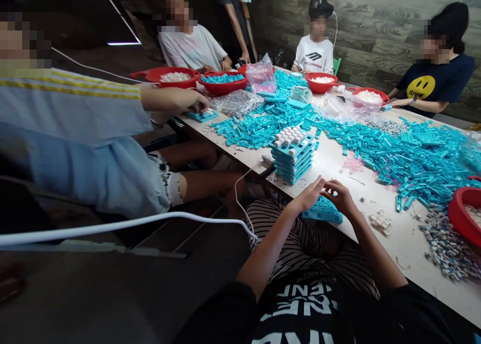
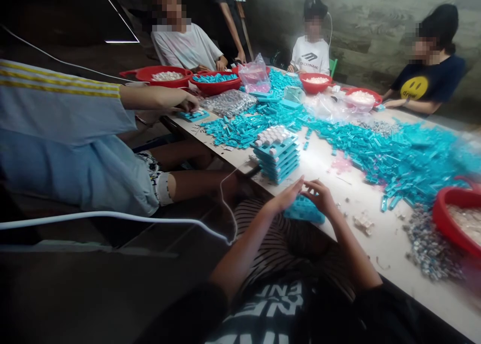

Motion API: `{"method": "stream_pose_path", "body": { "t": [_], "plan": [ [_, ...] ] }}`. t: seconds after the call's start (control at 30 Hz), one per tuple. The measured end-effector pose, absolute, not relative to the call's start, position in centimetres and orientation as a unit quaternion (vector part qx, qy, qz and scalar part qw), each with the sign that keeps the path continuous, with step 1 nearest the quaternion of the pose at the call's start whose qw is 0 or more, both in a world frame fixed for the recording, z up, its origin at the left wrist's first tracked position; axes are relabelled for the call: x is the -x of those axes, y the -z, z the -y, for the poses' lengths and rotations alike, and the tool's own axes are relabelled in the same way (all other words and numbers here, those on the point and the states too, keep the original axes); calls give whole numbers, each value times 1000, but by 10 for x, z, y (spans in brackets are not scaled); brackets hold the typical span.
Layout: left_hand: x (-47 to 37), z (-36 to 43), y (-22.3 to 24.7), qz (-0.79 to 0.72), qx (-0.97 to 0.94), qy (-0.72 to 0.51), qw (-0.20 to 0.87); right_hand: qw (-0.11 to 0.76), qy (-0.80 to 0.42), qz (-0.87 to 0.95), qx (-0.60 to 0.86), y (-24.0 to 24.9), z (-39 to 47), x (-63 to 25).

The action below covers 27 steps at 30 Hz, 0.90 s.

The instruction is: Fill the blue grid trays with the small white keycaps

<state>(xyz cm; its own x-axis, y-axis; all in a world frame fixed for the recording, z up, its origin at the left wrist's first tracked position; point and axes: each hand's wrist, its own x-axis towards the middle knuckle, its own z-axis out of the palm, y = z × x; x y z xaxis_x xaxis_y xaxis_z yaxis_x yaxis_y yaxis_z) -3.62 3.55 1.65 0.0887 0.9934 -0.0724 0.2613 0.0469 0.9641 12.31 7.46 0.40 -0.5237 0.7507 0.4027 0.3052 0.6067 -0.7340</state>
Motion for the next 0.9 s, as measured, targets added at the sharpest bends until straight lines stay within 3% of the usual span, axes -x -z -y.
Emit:
{"method": "stream_pose_path", "body": {
  "t": [0.23,0.47,0.67,0.9],
  "plan": [
    [24,-31,-16,-572,-638,-322,402,364,-274,821,344,-4,-71,-120],
    [28,-34,-18,-553,-694,-297,353,379,-330,778,378,4,-76,-123],
    [43,-45,7,-592,-715,-307,208,419,-341,701,465,19,-86,-131],
    [40,-45,25,-601,-717,-282,212,382,-354,716,465,27,-86,-129]
  ]
}}
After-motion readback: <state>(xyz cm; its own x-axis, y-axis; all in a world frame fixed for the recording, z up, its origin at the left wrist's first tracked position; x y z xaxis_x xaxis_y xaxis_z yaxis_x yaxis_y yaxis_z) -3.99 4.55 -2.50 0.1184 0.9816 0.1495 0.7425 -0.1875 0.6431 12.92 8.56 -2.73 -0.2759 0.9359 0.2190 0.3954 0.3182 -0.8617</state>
